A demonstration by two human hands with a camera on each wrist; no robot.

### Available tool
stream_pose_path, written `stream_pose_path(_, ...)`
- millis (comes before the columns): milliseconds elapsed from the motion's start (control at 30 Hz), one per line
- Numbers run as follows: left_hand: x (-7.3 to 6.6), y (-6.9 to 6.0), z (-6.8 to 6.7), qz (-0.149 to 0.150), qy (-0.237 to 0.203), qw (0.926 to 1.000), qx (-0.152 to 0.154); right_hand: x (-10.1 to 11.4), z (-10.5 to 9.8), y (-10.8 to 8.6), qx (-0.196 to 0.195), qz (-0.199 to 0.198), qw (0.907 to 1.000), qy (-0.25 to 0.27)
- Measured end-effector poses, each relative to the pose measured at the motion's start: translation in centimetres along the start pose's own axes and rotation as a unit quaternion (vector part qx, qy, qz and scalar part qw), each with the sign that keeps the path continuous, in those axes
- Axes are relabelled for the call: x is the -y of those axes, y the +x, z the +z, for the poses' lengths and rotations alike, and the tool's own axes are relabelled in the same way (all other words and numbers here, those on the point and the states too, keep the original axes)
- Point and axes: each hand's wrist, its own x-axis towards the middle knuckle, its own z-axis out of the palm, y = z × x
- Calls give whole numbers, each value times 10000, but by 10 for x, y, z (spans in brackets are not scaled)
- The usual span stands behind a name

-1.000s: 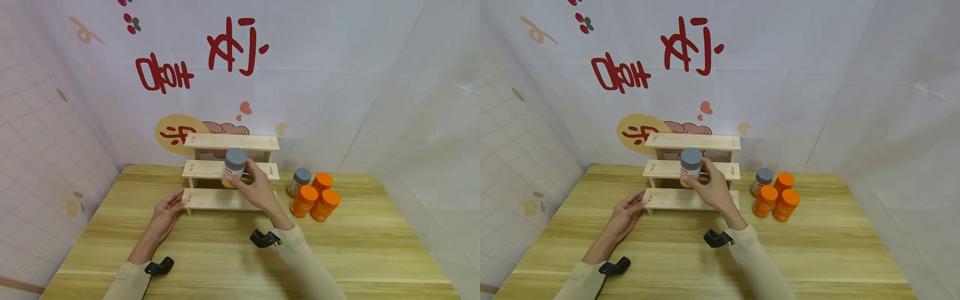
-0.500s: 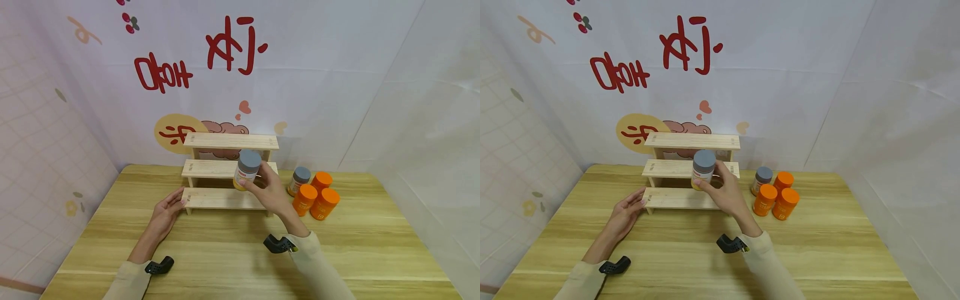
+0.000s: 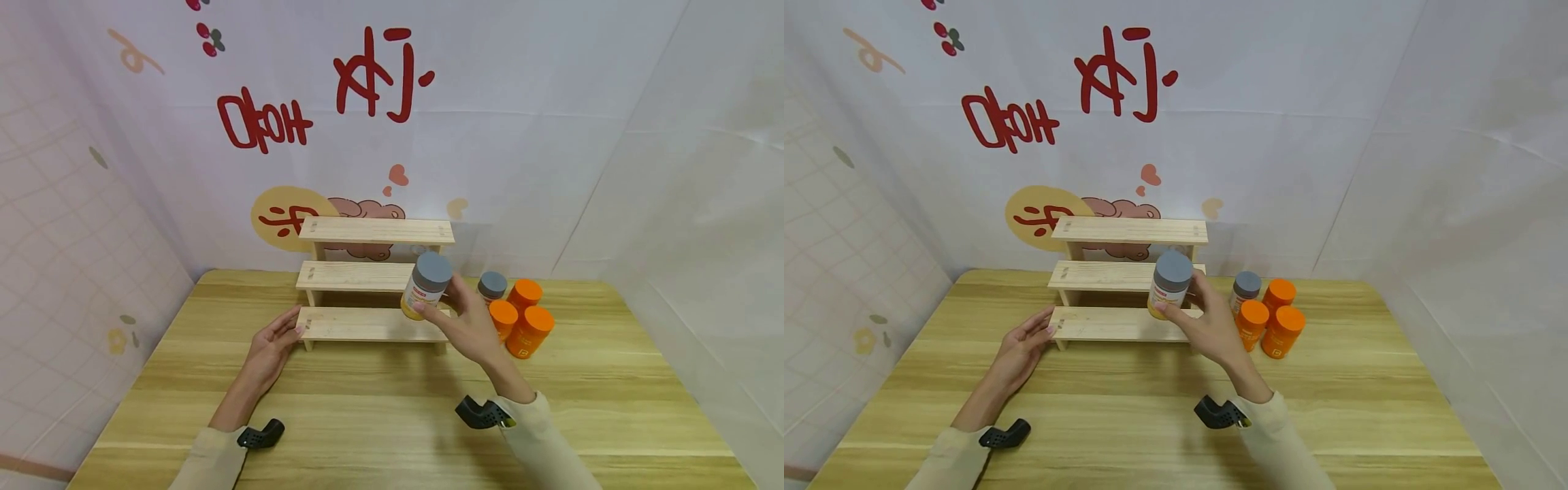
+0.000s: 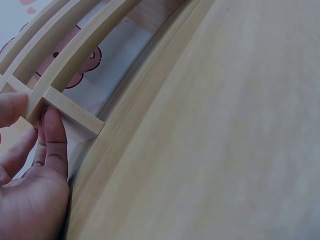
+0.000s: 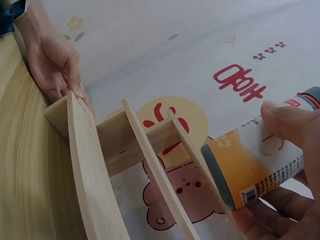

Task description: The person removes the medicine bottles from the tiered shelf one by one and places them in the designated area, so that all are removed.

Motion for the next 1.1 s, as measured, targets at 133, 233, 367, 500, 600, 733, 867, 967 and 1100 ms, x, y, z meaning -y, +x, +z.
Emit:
stream_pose_path(133, 1, 0, -1, 30, -14, 10000, 21, -1, -9, -8, 15, 17, 10000, -19)
stream_pose_path(233, 1, 0, -1, 65, 10, 9999, 80, -1, -14, -13, -1, 28, 10000, -61)
stream_pose_path(367, 1, 0, -2, 103, 55, 9999, 113, -3, -20, -22, 4, 12, 9999, -157)
stream_pose_path(500, 2, 1, -2, 94, 63, 9999, 107, -6, -26, -33, 4, 20, 9997, -243)
stream_pose_path(600, 2, 1, -1, 76, 51, 9999, 105, -9, -30, -43, -33, 19, 9995, -307)
stream_pose_path(733, 2, 3, 2, 106, 32, 9999, 110, -11, -39, -53, -93, 44, 9991, -420)
stream_pose_path(867, 3, 5, 5, 100, 22, 9999, 132, -14, -48, -64, -143, 85, 9986, -502)
stream_pose_path(967, 2, 3, 6, 115, 41, 9997, 200, -19, -53, -73, -184, 86, 9981, -590)
stream_pose_path(1100, 0, 0, 4, 165, 41, 9998, 112, -26, -58, -84, -170, 131, 9975, -668)
